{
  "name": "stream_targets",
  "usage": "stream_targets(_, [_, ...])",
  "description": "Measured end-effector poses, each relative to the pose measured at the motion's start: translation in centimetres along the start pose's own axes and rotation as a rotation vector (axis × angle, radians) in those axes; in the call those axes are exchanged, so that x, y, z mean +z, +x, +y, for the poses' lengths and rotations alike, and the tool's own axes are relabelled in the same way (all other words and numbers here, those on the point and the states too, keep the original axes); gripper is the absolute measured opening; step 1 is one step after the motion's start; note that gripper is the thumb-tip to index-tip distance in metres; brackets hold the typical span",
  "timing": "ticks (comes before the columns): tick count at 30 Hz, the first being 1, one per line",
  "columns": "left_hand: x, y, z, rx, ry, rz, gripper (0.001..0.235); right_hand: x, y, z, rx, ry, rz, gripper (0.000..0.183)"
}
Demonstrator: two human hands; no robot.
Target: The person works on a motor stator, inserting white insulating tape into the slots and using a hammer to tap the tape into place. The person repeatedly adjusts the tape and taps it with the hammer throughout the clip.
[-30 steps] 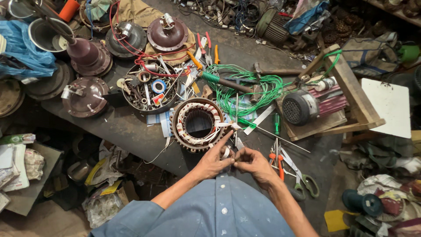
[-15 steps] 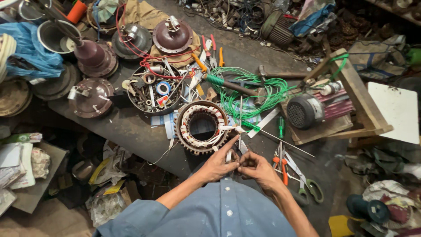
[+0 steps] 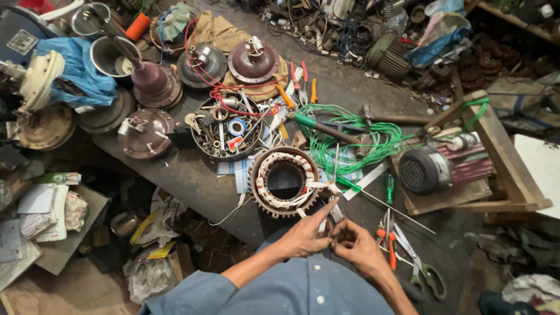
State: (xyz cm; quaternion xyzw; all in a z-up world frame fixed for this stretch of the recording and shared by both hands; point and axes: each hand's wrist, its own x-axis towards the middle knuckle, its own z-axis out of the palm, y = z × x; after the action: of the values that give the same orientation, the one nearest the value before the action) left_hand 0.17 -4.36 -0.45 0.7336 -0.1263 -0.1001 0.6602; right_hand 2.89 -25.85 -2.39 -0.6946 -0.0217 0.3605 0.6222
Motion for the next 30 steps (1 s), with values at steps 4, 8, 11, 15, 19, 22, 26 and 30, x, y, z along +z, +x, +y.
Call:
stream_targets(4, [0.0,0.1,-0.2,-0.045,0.066,-0.016,0.1,0.4,0.0,-0.8,-0.005,-0.095,0.035,0.026])
stream_targets(8, [0.1,0.5,-0.1,-0.082,0.136,-0.026,0.104,1.3,-0.9,-2.7,0.022,-0.37,0.189,0.029])
stream_targets(11, [0.0,0.6,0.0,-0.157,0.139,-0.051,0.104,1.8,-1.3,-4.3,-0.016,-0.422,0.215,0.027])
stream_targets(15, [0.2,0.9,-0.3,-0.09,0.121,-0.039,0.101,2.4,-2.1,-5.4,-0.09,-0.496,0.285,0.025])
stream_targets(19, [0.4,1.0,-0.8,-0.099,0.051,-0.049,0.099,2.8,-2.5,-5.7,-0.13,-0.486,0.312,0.023])
stream_targets(22, [0.1,1.0,-0.9,-0.155,-0.008,-0.065,0.099,2.9,-2.3,-6.0,-0.15,-0.487,0.327,0.022])
stream_targets(26, [0.1,1.3,-0.6,-0.183,-0.225,-0.068,0.101,2.8,-2.2,-6.4,-0.204,-0.472,0.329,0.02])
stream_targets(30, [-0.3,1.4,-0.1,-0.206,-0.323,-0.075,0.102,2.6,-2.1,-6.6,-0.292,-0.482,0.356,0.019])
